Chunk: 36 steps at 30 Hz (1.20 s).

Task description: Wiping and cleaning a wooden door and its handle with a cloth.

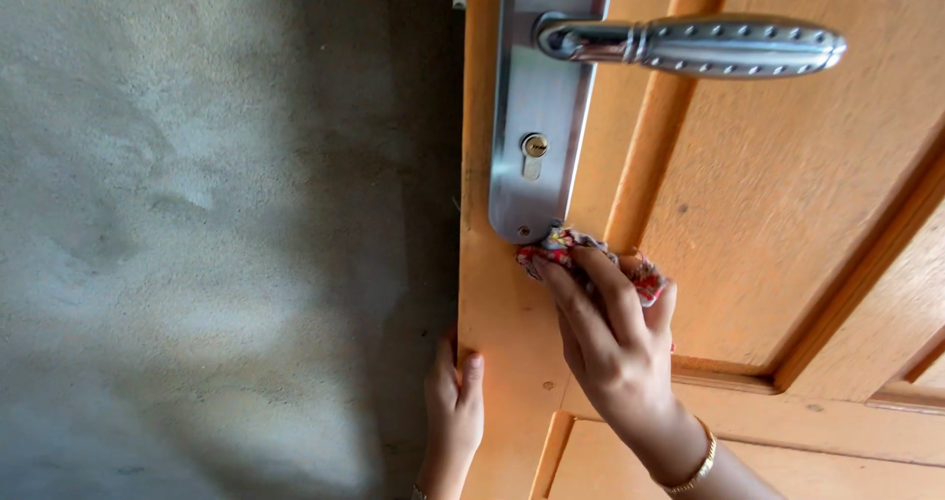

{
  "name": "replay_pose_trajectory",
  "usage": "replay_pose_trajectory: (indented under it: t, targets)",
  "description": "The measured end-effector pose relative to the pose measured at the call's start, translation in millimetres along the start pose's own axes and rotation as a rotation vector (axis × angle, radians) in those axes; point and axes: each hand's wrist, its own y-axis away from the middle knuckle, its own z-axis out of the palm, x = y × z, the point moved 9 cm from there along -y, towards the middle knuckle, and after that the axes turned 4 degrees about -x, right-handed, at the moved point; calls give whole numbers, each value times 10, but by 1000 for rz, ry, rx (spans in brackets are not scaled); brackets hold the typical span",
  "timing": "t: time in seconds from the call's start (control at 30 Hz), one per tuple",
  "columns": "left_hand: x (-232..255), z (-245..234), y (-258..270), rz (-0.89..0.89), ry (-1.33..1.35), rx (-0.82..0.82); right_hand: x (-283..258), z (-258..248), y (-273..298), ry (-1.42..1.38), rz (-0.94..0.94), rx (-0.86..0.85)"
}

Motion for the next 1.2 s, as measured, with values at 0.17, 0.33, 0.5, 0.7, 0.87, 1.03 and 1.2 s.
replay_pose_trajectory:
  t: [0.17, 0.33, 0.5, 0.7, 0.87, 1.03, 1.2]
  targets:
    - [-85, -24, -34, 68, 18, -2, -412, 404, 695, -16, -194, -118]
    - [-278, -32, 4, 92, 115, -13, -492, 494, 633, -109, -227, -224]
    - [94, -45, -43, 125, 178, -106, -291, 337, 55, 89, -41, -147]
    - [116, -117, -18, -11, 421, -351, -894, 754, 1442, -62, -207, -299]
    - [-44, -186, 157, -134, 429, -363, -702, 670, 1089, -54, -135, -303]
    - [-606, -135, 460, -317, 465, -331, -640, 590, 819, 124, -39, -178]
    - [-967, -75, 543, -271, 503, -354, -1028, 911, 1722, -118, -107, -276]
